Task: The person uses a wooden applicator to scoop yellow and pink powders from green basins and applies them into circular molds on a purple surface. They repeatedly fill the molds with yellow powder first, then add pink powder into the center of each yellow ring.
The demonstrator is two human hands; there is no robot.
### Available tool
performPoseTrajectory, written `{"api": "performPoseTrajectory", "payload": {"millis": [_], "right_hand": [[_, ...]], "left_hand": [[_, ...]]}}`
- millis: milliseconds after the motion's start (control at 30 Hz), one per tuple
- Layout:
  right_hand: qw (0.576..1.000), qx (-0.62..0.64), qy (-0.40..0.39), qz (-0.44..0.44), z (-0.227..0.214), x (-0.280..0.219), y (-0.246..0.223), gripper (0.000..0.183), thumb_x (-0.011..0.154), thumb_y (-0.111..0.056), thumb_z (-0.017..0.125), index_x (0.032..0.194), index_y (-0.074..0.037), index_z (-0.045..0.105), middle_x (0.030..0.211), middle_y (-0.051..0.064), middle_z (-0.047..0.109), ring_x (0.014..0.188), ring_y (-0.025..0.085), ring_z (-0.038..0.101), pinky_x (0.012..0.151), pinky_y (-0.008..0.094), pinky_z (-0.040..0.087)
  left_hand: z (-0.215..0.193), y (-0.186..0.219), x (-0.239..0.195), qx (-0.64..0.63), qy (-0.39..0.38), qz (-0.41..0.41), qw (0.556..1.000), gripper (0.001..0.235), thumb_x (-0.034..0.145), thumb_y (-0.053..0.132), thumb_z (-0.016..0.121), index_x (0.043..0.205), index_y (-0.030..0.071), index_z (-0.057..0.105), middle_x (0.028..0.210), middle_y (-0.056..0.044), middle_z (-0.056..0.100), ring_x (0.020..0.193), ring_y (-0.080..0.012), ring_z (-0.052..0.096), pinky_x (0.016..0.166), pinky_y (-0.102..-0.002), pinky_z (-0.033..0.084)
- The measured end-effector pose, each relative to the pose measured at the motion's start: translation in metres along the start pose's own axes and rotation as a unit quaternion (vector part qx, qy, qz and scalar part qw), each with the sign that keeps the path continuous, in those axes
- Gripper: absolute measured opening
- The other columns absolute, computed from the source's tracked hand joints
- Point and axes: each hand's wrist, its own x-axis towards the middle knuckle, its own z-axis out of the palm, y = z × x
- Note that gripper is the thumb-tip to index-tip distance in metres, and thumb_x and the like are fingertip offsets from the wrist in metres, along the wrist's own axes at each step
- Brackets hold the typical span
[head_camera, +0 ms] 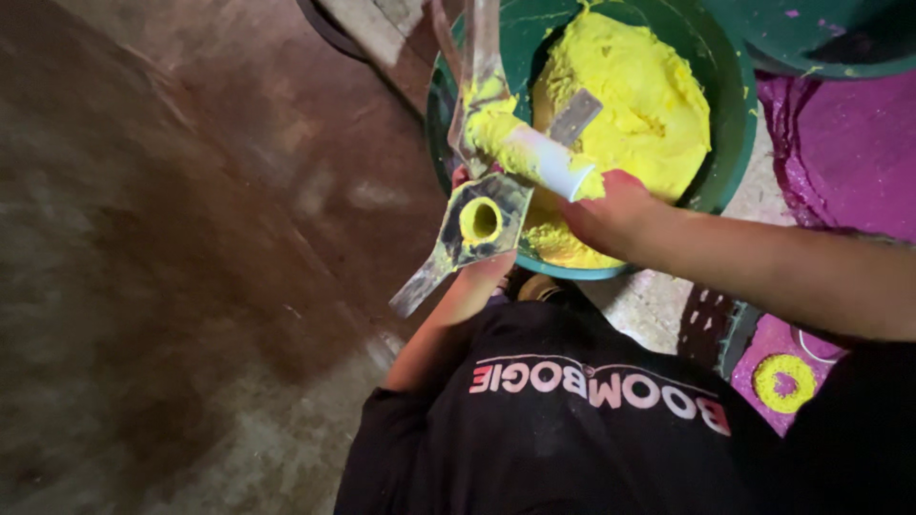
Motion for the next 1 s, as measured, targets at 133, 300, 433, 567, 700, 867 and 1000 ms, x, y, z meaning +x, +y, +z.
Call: {"api": "performPoseTrajectory", "payload": {"millis": [133, 300, 433, 567, 700, 867, 1000], "right_hand": [[0.981, -0.168, -0.102, 0.004, 0.003, -0.005, 0.007, 0.013, 0.091, -0.02, 0.06, 0.097, -0.017, 0.071, 0.086, 0.012, 0.073, 0.08, 0.037, 0.071, 0.069, 0.05, 0.057], [0.963, -0.102, -0.231, 0.093, -0.039, 0.005, 0.002, 0.02, 0.087, -0.023, 0.065, 0.105, -0.022, 0.074, 0.098, 0.012, 0.074, 0.091, 0.034, 0.072, 0.078, 0.046, 0.059], [0.936, -0.007, -0.287, 0.203, -0.12, -0.045, 0.03, 0.042, 0.102, -0.049, 0.051, 0.131, -0.026, 0.071, 0.113, 0.005, 0.078, 0.098, 0.023, 0.072, 0.09, 0.041, 0.056], [0.902, 0.254, -0.284, 0.205, -0.172, -0.127, 0.082, 0.043, 0.104, -0.029, 0.06, 0.147, -0.02, 0.062, 0.1, 0.012, 0.067, 0.072, 0.024, 0.061, 0.064, 0.042, 0.054], [0.863, 0.437, -0.199, 0.159, -0.166, -0.16, 0.101, 0.043, 0.107, -0.021, 0.062, 0.149, -0.013, 0.066, 0.078, 0.011, 0.057, 0.059, 0.018, 0.05, 0.048, 0.039, 0.046], [0.976, -0.122, -0.005, 0.178, -0.209, -0.159, 0.037, 0.03, 0.095, -0.042, 0.065, 0.121, -0.03, 0.072, 0.092, -0.006, 0.074, 0.073, 0.019, 0.071, 0.06, 0.036, 0.056], [0.931, -0.324, -0.087, 0.145, -0.193, -0.128, -0.028, 0.029, 0.088, -0.019, 0.06, 0.117, -0.023, 0.065, 0.092, 0.0, 0.069, 0.081, 0.022, 0.073, 0.058, 0.041, 0.058]], "left_hand": [[0.005, -0.005, 0.0, -0.008, 0.0, 0.001, 1.0, 0.044, 0.104, 0.014, 0.06, 0.146, 0.015, 0.047, 0.138, -0.008, 0.06, 0.126, -0.0218, 0.06, 0.11, -0.041, 0.05], [0.026, 0.024, 0.021, 0.015, 0.002, 0.006, 1.0, 0.043, 0.104, 0.014, 0.06, 0.145, 0.015, 0.048, 0.137, -0.008, 0.06, 0.126, -0.0216, 0.061, 0.109, -0.041, 0.051], [0.047, 0.072, 0.049, -0.066, -0.046, -0.063, 0.995, 0.042, 0.107, 0.021, 0.065, 0.146, 0.007, 0.053, 0.132, -0.015, 0.063, 0.119, -0.0283, 0.064, 0.103, -0.044, 0.054], [0.082, 0.092, 0.066, 0.75, -0.085, 0.256, 0.604, 0.046, 0.084, 0.033, 0.077, 0.126, 0.019, 0.061, 0.139, -0.009, 0.062, 0.12, -0.0313, 0.064, 0.101, -0.039, 0.055], [0.125, 0.084, 0.057, 0.683, -0.293, 0.161, 0.649, 0.056, 0.083, 0.033, 0.076, 0.134, 0.016, 0.061, 0.144, -0.007, 0.061, 0.125, -0.0294, 0.064, 0.102, -0.038, 0.055], [0.158, 0.063, 0.066, 0.646, -0.434, 0.19, 0.598, 0.055, 0.089, 0.038, 0.073, 0.14, 0.021, 0.06, 0.149, -0.004, 0.06, 0.124, -0.0249, 0.065, 0.101, -0.036, 0.056], [0.164, 0.029, 0.056, 0.652, -0.446, 0.062, 0.61, 0.064, 0.083, 0.047, 0.067, 0.139, 0.017, 0.056, 0.138, -0.007, 0.061, 0.123, -0.0271, 0.062, 0.103, -0.041, 0.049]]}}
